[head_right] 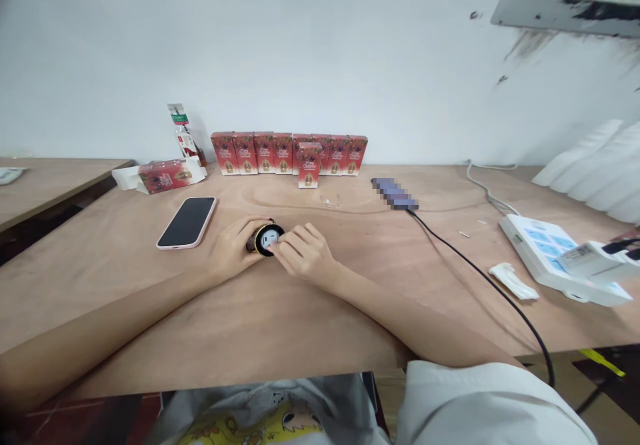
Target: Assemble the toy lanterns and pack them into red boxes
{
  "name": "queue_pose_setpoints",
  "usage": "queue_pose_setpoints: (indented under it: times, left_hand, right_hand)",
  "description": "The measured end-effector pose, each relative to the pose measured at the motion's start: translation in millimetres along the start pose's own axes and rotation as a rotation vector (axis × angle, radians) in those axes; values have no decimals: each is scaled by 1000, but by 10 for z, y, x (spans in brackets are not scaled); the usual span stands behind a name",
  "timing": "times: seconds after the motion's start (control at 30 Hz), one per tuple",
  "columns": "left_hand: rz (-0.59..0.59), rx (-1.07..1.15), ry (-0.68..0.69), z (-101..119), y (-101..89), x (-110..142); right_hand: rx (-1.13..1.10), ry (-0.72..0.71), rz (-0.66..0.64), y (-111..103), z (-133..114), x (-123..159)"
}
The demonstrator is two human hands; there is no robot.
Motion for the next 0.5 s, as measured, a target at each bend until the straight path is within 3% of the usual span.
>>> queue_pose_setpoints:
  times: [0.13, 0.23, 0.4, 0.5]
  left_hand:
    - [24, -30, 17, 16, -11, 6]
    - [36, -51, 42, 31, -30, 11]
    - [33, -80, 109, 64, -43, 29]
    - [-5, -162, 118, 74, -18, 37]
  right_hand:
    - [-43, 29, 36, -33, -5, -6]
    - [-225, 165, -18, -6, 82, 4]
    - [-798, 516, -127, 226, 301, 110]
    - [-1187, 599, -231, 455, 321, 182]
Point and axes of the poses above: each hand's wrist, its own x-axis away from the middle knuckle, its own y-axis out of the palm, z = x × y, the point moved 6 cm from there along -x, towards the middle knuckle, and after that the axes turned 12 degrees about -z, right-handed, at the moved point
